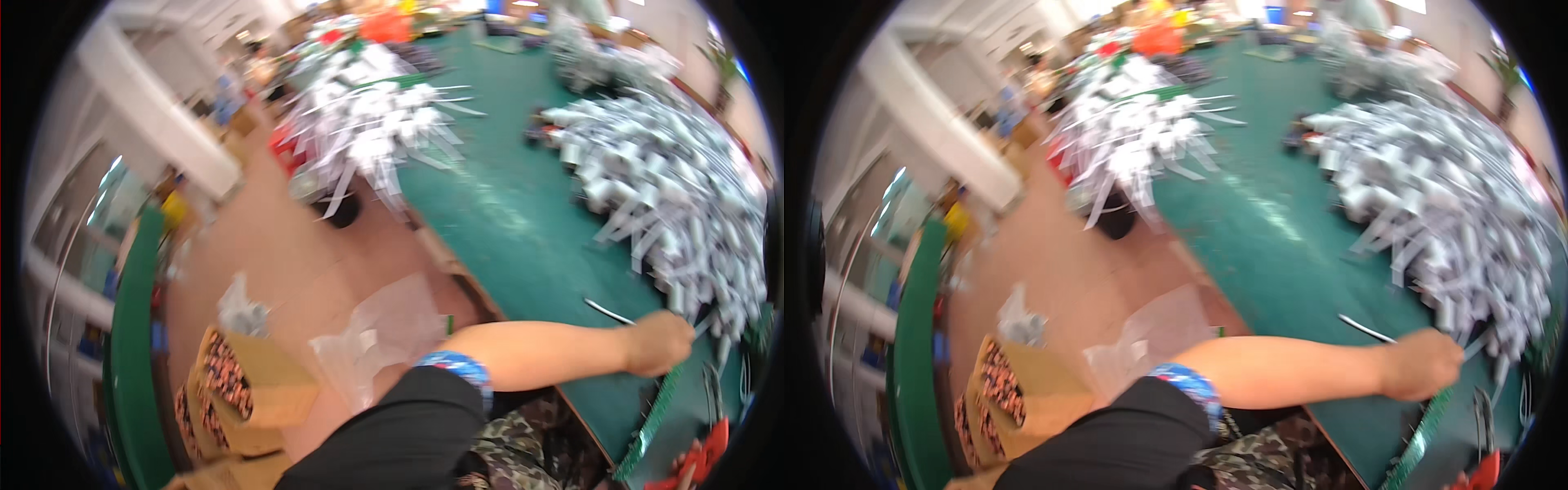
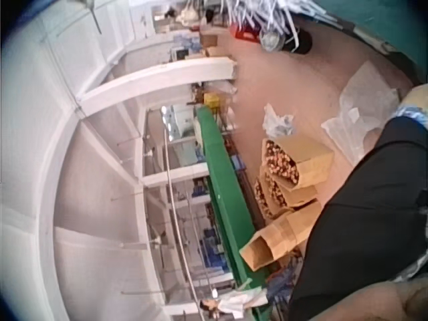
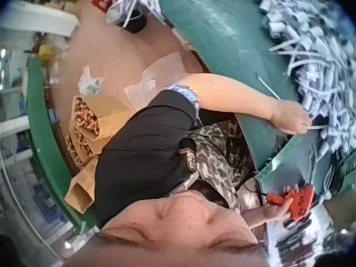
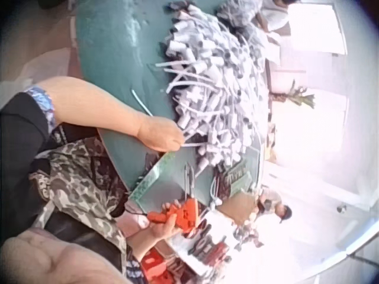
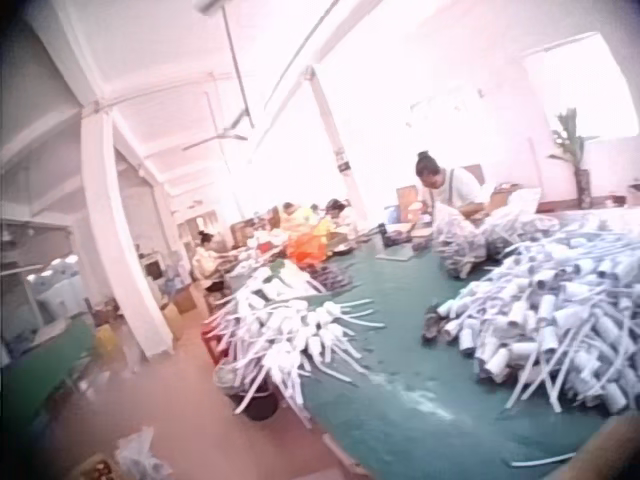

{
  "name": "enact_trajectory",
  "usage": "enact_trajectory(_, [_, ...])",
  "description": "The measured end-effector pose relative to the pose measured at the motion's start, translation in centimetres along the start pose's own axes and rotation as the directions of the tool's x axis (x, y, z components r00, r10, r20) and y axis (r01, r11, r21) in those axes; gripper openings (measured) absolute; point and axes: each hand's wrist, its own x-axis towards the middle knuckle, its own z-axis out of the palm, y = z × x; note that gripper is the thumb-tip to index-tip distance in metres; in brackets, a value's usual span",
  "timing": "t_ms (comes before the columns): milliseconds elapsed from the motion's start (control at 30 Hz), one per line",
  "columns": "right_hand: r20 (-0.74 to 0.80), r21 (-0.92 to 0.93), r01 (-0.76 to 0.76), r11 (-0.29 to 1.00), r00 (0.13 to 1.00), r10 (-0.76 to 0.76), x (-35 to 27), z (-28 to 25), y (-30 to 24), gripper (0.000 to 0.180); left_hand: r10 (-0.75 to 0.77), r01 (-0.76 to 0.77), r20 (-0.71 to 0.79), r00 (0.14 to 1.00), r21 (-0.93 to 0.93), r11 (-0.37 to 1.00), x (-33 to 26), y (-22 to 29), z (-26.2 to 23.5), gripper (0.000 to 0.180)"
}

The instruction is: The person solders wires from light sockets onto a green circuit board using a soldering iron.

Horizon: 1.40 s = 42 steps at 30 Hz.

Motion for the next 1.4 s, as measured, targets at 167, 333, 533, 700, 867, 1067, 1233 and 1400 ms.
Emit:
enact_trajectory(167, [0.082, -0.004, 0.075, 0.997, 0.994, -0.075, 0.6, -1.4, 1.9, 0.059, 0.01, -0.008, -0.032, 0.999, 0.043, 0.999, -0.6, -0.8, -5.2, 0.007])
enact_trajectory(333, [0.059, 0.032, 0.105, 0.994, 0.993, -0.106, -0.9, -3.8, 1.6, 0.057, 0.117, -0.119, 0.047, 0.992, 0.045, 0.992, 2.5, -1.4, -12.5, 0.012])
enact_trajectory(533, [0.108, 0.072, 0.07, 0.995, 0.991, -0.078, 0.3, -3.3, 3.6, 0.058, 0.145, -0.152, 0.048, 0.988, 0.195, 0.969, 1.5, -1.8, -16.8, 0.016])
enact_trajectory(700, [0.09, 0.058, 0.063, 0.996, 0.994, -0.068, -1.2, -5.2, 3.4, 0.058, 0.128, -0.139, 0.077, 0.989, 0.164, 0.977, 2.0, -0.9, -15.9, 0.016])
enact_trajectory(867, [-0.035, 0.08, -0.005, 0.997, 0.999, 0.008, -1.7, -0.5, 3.2, 0.073, -0.003, -0.01, 0.118, 0.993, 0.107, 0.994, 1.0, -0.6, -12.0, 0.015])
enact_trajectory(1067, [-0.011, 0.145, -0.047, 0.988, 0.999, 0.049, -1.7, 1.8, 0.5, 0.063, -0.041, 0.044, 0.143, 0.989, -0.014, 0.999, 1.4, -0.3, -6.2, 0.016])
enact_trajectory(1233, [-0.008, 0.206, -0.117, 0.972, 0.993, 0.121, -1.6, 2.3, 0.7, 0.061, -0.084, 0.095, 0.179, 0.98, -0.055, 0.994, 1.5, 0.1, -3.6, 0.017])
enact_trajectory(1400, [0.034, 0.19, -0.134, 0.973, 0.991, 0.13, -1.3, 3.1, 0.5, 0.057, -0.074, 0.086, 0.253, 0.965, -0.034, 0.996, 0.3, -0.3, -2.7, 0.019])
